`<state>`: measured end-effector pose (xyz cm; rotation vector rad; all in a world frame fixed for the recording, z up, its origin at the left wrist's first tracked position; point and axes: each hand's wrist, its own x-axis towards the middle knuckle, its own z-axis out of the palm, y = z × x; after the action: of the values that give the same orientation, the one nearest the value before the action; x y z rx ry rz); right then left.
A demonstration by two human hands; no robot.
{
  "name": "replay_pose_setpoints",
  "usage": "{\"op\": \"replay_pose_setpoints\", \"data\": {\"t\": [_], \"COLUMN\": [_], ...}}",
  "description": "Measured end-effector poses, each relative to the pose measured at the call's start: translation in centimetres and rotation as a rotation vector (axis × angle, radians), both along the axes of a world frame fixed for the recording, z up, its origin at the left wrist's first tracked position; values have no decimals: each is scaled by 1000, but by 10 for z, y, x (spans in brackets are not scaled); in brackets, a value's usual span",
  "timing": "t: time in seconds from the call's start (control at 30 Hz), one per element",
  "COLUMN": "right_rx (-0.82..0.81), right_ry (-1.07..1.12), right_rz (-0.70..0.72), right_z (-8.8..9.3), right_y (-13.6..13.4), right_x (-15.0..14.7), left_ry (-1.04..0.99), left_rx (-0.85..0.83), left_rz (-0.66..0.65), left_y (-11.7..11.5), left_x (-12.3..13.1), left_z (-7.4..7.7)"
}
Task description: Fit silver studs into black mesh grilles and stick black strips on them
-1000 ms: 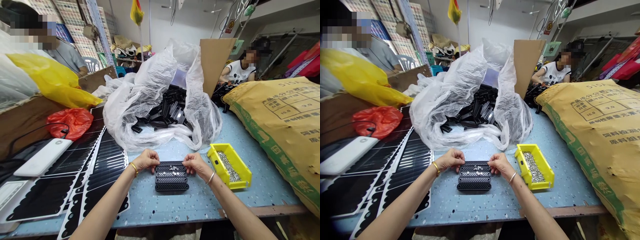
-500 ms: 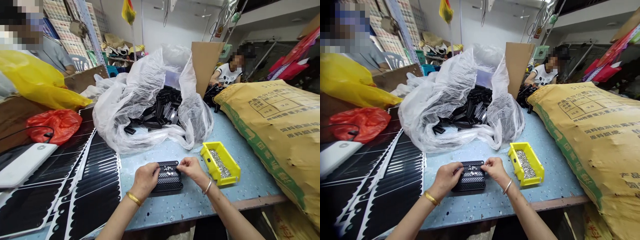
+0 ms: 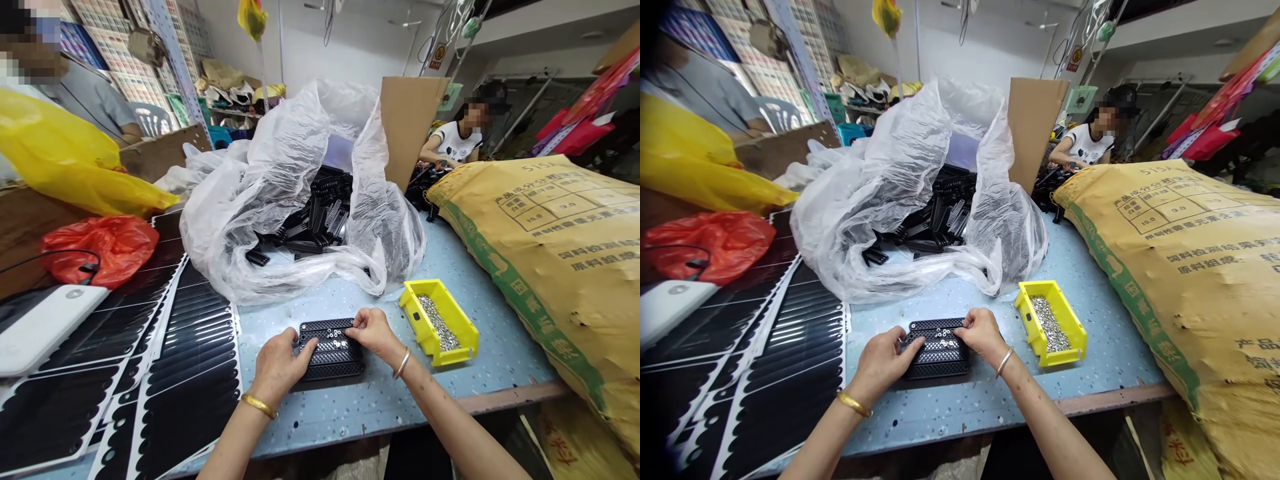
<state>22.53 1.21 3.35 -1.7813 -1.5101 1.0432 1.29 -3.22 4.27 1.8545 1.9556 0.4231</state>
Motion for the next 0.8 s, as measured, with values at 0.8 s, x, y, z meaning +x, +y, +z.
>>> {"op": "replay_pose_setpoints", "data": {"t": [0.8], "right_rx": [-265], "right_ry": [302], "right_rz": [67], "right_z": [15], "right_y": [-1], "right_x": [19], "left_ry": [49], "left_rx": [-54], "left_rz": [-28], "left_y": [7], "left_x": [2], "left_z": [0]}}
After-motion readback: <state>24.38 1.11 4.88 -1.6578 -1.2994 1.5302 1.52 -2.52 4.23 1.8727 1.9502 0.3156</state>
